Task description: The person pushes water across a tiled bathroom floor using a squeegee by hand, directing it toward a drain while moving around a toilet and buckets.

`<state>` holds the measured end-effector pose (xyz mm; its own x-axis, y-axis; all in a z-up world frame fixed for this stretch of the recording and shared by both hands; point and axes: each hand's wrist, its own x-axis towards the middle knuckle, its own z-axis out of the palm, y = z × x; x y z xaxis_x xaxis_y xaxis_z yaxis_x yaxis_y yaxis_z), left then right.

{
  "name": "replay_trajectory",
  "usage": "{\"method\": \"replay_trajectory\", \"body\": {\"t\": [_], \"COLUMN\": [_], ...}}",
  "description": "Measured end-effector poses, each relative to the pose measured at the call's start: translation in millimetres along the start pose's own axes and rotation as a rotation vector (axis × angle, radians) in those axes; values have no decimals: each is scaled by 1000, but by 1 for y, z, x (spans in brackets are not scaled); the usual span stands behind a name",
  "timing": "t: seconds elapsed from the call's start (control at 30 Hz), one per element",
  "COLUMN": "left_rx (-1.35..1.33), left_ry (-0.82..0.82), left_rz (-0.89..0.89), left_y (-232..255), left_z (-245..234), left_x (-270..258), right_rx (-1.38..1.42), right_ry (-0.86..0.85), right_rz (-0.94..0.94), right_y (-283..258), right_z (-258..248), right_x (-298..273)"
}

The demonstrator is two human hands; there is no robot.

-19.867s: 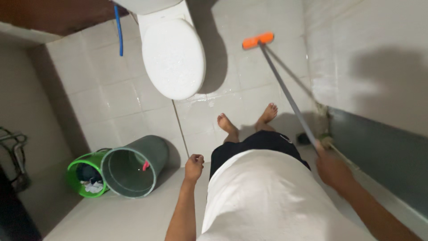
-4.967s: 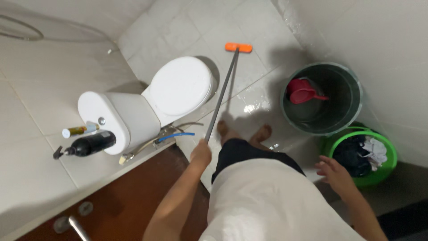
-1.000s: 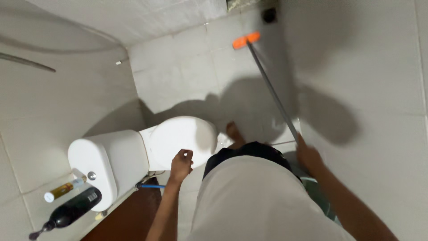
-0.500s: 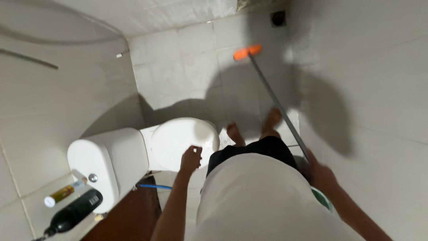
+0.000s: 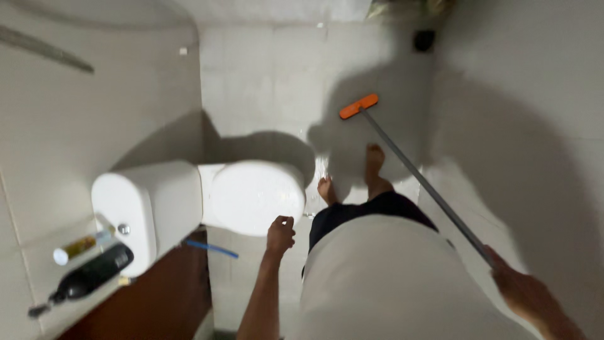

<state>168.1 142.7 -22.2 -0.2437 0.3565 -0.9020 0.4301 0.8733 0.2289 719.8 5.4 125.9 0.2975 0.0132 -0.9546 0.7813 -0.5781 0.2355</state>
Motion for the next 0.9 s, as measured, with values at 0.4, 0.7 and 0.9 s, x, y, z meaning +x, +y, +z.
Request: {"method": "replay_trajectory", "body": {"t": [0.4,0.7,0.9], "left_rx": [-403,-450,-471], "left_ry": [148,221,200], "left_rz": [87,-47,-138], "left_y": [40,11,-12], "left_z": [56,107,138], "left_x": [-58,-76,-63], "right_rx": [-328,-440,-639], "right_ry": [311,307,244], "right_rz": [-326,-326,-273], "right_y": [-208,-196,-95], "right_z": [-214,-285,-342], "right_x": [96,81,96]}}
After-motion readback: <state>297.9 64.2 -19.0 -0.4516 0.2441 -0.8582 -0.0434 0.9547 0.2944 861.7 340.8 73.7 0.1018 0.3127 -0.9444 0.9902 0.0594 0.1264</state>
